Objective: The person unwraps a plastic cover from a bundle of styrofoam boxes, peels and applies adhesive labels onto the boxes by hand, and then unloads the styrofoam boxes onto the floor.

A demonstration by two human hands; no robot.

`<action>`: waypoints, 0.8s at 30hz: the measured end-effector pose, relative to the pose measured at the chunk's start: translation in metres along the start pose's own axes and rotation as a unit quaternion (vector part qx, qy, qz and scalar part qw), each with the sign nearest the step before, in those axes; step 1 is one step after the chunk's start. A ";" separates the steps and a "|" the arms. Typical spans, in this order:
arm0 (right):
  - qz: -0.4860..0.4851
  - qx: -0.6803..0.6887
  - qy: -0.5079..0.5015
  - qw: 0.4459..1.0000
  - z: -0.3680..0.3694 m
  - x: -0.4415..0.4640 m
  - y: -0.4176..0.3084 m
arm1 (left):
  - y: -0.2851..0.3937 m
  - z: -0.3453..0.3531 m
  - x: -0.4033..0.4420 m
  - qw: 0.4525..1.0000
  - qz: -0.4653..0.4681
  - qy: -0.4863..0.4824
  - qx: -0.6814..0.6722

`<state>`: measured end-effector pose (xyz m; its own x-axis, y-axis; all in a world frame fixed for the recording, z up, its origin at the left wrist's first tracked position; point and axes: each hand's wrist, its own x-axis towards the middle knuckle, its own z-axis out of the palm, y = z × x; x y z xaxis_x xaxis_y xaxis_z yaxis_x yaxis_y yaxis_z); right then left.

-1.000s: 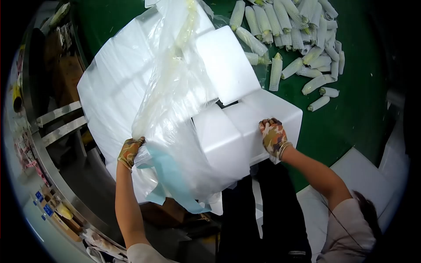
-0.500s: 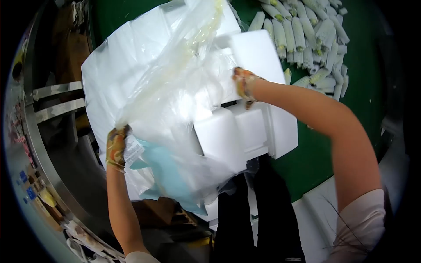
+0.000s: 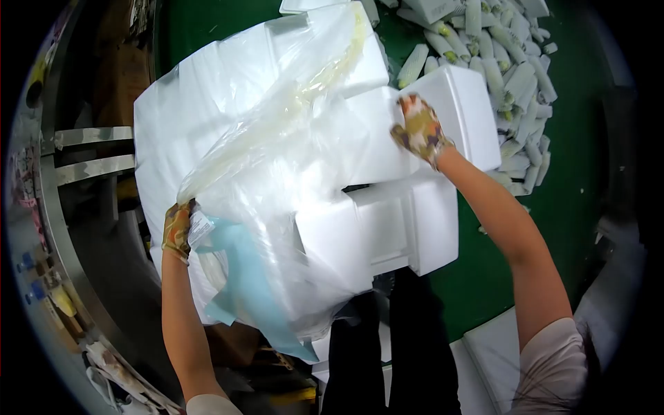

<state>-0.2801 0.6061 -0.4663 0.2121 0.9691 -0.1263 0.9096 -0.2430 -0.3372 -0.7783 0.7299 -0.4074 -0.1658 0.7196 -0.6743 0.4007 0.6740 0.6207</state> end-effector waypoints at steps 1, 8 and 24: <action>0.037 0.013 -0.012 0.999 0.000 0.016 -0.015 | 0.006 -0.002 -0.007 1.000 -0.001 0.005 0.014; 0.170 -0.012 -0.053 0.984 0.011 0.011 0.038 | 0.021 -0.005 -0.018 0.999 -0.016 0.026 0.023; 0.156 -0.212 -0.073 0.962 0.004 -0.036 -0.012 | 0.121 -0.186 0.058 0.982 -0.017 0.139 -0.126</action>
<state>-0.2996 0.5740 -0.4617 0.4738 0.8284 -0.2988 0.8805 -0.4513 0.1451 -0.9068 0.8847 -0.2974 -0.4284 0.6903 -0.5831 0.1604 0.6932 0.7027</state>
